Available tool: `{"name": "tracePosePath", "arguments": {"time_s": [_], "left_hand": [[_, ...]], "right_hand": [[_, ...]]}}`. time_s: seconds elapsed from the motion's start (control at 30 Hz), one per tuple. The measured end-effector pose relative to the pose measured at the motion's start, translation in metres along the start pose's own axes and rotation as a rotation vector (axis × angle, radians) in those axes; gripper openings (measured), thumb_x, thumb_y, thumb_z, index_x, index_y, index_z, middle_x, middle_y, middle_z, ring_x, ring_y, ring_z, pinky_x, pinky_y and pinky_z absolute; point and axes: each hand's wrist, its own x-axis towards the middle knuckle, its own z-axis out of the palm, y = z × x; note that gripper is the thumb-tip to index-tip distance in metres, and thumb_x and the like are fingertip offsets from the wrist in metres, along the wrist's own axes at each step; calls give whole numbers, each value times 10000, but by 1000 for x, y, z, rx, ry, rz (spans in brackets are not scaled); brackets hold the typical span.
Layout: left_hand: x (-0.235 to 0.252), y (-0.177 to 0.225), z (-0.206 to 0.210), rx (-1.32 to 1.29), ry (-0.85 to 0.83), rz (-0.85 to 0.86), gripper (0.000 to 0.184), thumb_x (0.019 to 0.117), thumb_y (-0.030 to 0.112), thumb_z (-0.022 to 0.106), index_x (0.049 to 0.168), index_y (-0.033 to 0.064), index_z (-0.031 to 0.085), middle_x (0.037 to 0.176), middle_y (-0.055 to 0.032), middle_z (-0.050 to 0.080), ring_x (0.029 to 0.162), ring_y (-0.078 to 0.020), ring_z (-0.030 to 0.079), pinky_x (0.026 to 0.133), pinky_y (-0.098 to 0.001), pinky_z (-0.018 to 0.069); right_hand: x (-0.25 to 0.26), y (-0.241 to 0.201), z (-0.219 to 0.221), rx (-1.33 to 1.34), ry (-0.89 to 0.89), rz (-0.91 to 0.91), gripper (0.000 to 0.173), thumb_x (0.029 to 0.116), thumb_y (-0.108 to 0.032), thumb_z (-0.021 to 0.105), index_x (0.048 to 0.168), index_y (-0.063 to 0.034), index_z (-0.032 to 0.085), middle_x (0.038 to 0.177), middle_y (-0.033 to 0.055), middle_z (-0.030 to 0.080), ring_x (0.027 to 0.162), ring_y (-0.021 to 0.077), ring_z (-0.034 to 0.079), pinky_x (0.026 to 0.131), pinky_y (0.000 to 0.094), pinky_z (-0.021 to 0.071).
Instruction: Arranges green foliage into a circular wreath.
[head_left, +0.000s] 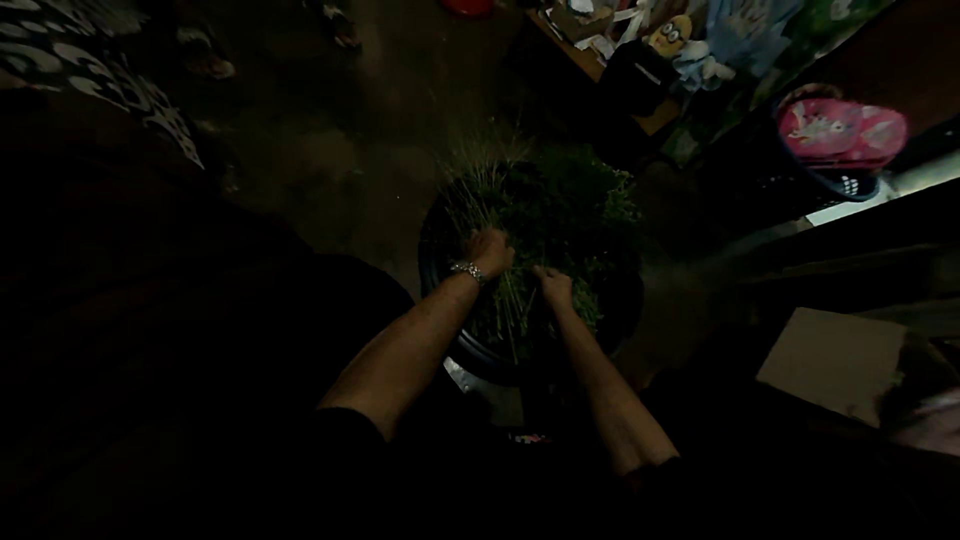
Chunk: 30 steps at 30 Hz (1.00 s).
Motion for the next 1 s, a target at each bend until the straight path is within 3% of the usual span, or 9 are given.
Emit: {"name": "tracePosePath", "arguments": {"time_s": [0.13,0.2,0.37,0.53,0.63,0.7,0.8,0.87,1.0], "left_hand": [[0,9,-3,-211,-73,-4,355,1098,173,446,1305,-55,621,1285,-282,624,1227,-410,600,1060,-564,448],[1,13,-1,-295,-69,-18,379,1111,195,416,1334,-39,612,1313,-273,615,1236,-396,595,1062,-560,446],[10,18,10,-468,-58,-61,383,1118,223,396,1239,-48,637,1125,-224,632,956,-280,607,879,-448,497],[1,33,-2,-507,28,-3,339,1074,163,514,1339,-26,607,1345,-223,608,1226,-294,599,1060,-449,459],[-7,40,-6,-474,51,-43,319,1060,178,539,1309,-4,620,1276,-207,630,1154,-284,611,1005,-443,479],[-14,47,-12,-465,42,-80,366,1069,236,543,1354,14,602,1327,-215,621,1229,-310,596,1056,-481,452],[-17,43,-6,-592,133,-28,310,1049,186,586,1277,-20,625,1140,-163,679,998,-204,660,917,-373,534],[-18,42,-4,-622,164,-17,275,1048,176,584,1225,-29,633,1084,-149,669,938,-179,633,879,-355,520],[-25,40,-3,-445,132,63,334,1071,213,550,1311,-12,606,1207,-169,669,1109,-232,637,1012,-386,488]], "right_hand": [[-35,3,-10,221,40,-66,329,1094,-237,515,1210,21,681,866,70,659,626,71,561,586,233,496],[-54,0,-11,289,36,-79,325,1100,-218,497,1219,30,670,801,37,614,572,45,509,538,204,455],[-100,-16,-6,322,-45,-80,316,1105,-197,475,1225,46,638,807,49,606,572,65,523,547,221,481],[-119,-16,-2,365,-110,-82,295,1095,-201,499,1161,47,645,831,63,609,595,78,541,574,236,500],[-121,-18,-3,381,-128,-40,305,1096,-223,503,1170,38,642,829,67,599,602,93,537,578,250,497],[-119,-18,-4,390,-131,-36,308,1096,-228,507,1176,39,639,825,68,594,608,96,543,582,253,502],[-119,-17,-5,388,-153,-48,317,1098,-240,504,1202,29,636,854,77,591,628,106,538,598,266,501],[-119,-16,-5,402,-165,-72,310,1094,-241,510,1184,26,639,838,68,586,612,99,533,584,260,498],[-119,-20,-8,494,-192,-72,288,1090,-232,517,1133,27,636,744,30,551,549,81,517,537,237,491]]}}
